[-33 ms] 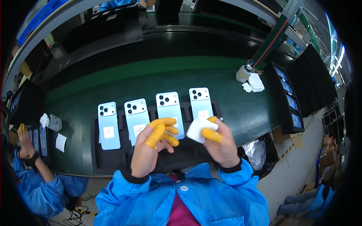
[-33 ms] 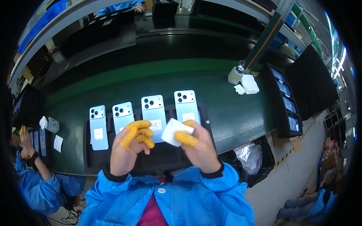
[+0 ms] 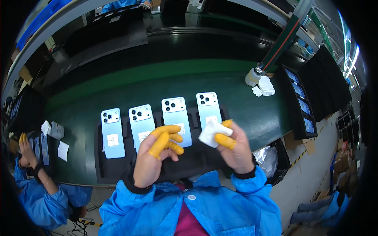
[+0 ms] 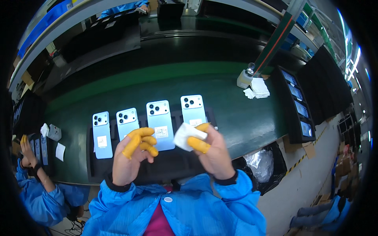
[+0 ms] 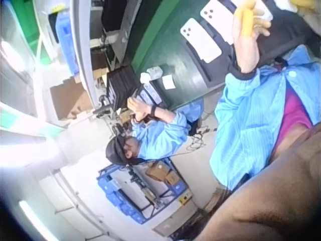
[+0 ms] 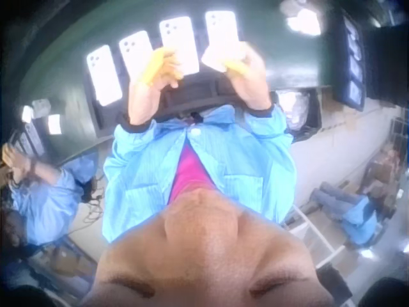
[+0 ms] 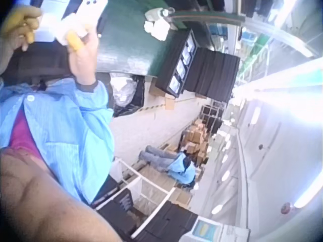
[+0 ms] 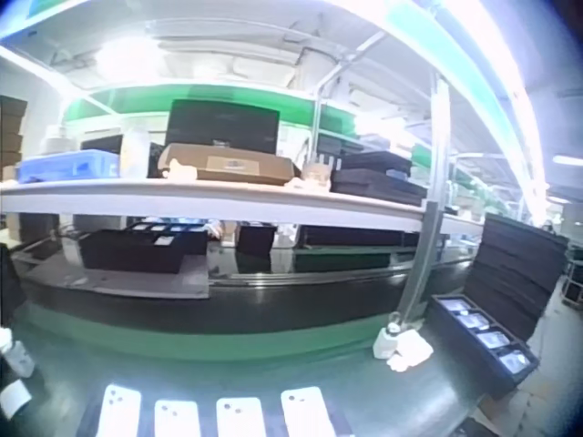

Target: The recorder cleans multiple smartphones with a cloth and solvent before inspecting and scanning them on a conveyor belt.

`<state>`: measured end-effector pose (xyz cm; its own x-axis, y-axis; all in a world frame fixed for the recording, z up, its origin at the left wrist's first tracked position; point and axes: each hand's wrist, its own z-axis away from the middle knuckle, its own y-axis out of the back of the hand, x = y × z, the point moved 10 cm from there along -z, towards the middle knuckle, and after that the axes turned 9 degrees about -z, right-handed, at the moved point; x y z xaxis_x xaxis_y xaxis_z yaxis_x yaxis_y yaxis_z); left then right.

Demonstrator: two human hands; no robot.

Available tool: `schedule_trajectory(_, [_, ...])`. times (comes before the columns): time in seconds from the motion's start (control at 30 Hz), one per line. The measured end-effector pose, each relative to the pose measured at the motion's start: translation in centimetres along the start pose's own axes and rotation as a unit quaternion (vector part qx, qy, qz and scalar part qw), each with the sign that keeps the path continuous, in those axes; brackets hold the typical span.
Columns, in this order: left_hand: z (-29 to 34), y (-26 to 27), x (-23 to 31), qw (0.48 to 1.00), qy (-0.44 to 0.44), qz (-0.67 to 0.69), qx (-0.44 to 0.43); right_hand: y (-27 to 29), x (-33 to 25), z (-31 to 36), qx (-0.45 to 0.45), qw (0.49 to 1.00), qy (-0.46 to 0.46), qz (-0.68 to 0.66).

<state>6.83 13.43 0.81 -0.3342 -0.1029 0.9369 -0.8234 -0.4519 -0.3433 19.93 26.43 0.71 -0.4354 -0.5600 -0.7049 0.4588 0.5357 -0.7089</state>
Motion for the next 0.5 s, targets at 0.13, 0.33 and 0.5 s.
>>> schedule_trajectory(0.13, [1.1,2.6,1.2,0.995,-0.022,-0.083,0.044,2.1,-9.0,-1.2,0.025,0.9,0.163,0.404])
schedule_trajectory(0.33, [2.1,1.7,3.1,0.986,-0.054,-0.157,0.002,9.3,-22.0,-9.1,0.081,0.513,0.352,0.779])
schedule_trajectory(0.5, [3.0,1.4,5.1,0.971,-0.044,-0.232,-0.045,12.6,-24.3,-13.8,0.115,0.408,0.361,0.83])
